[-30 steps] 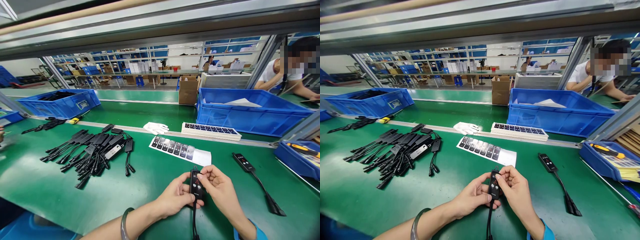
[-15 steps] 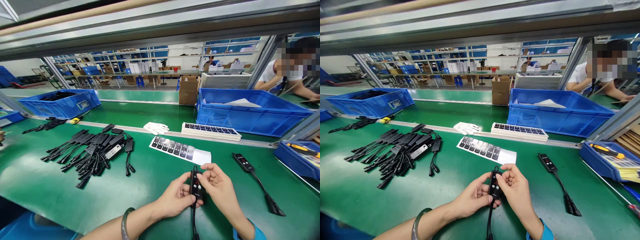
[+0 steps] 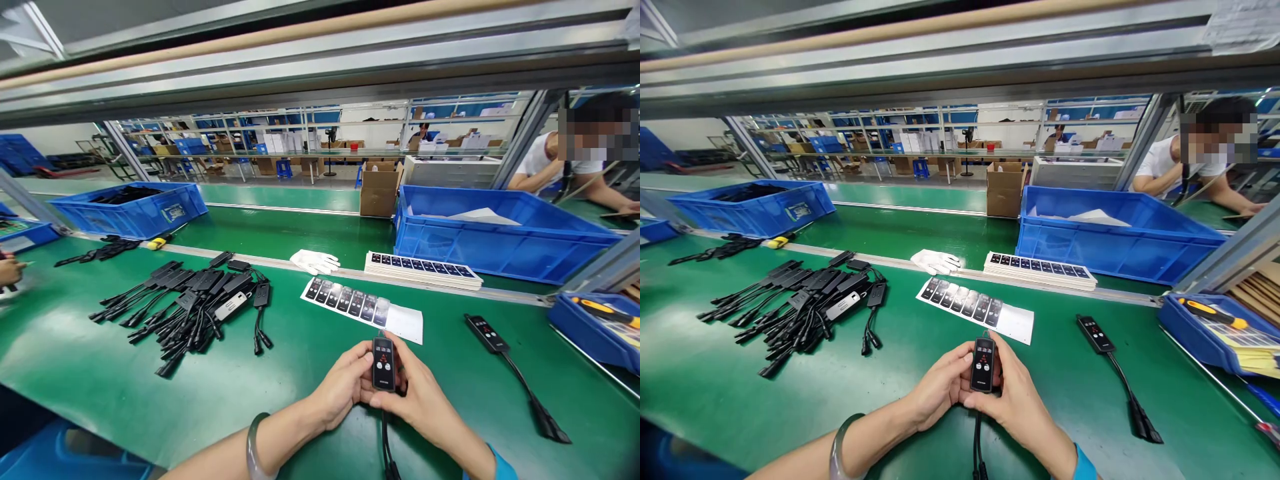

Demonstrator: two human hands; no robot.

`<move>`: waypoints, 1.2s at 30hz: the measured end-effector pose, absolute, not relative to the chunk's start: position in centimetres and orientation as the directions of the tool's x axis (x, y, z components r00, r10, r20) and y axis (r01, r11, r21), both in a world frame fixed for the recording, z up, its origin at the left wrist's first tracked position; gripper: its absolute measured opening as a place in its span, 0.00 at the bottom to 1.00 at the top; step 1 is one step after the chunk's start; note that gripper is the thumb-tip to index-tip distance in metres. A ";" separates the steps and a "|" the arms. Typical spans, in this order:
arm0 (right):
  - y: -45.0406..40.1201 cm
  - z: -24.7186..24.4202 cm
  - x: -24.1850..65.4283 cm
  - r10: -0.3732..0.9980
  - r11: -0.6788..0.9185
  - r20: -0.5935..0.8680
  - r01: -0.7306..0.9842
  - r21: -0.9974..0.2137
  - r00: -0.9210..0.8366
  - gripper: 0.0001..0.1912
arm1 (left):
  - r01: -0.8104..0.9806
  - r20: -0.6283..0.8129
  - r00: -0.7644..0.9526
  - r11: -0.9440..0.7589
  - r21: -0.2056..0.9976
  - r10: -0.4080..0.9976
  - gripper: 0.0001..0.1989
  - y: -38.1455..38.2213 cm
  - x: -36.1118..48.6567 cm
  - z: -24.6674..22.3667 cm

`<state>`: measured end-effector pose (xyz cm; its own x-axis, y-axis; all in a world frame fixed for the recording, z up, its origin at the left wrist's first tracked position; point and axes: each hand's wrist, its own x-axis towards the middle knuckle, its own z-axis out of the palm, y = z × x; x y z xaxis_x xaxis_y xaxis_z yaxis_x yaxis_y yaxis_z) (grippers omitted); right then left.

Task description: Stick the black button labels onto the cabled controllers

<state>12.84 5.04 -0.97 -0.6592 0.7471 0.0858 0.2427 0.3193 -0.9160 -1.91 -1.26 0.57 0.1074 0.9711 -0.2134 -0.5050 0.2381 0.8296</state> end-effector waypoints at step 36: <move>13.0 -2.2 16.2 0.780 0.594 0.387 0.777 -0.209 -0.492 0.21 | 0.918 0.161 0.160 -0.206 0.339 0.974 0.20 0.1 -5.2 0.7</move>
<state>16.24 13.01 -2.19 -0.4916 0.7801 0.3871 0.7771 0.5936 -0.2094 -5.21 0.07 0.66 0.1595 0.9740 0.1606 0.9178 -0.2063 0.3393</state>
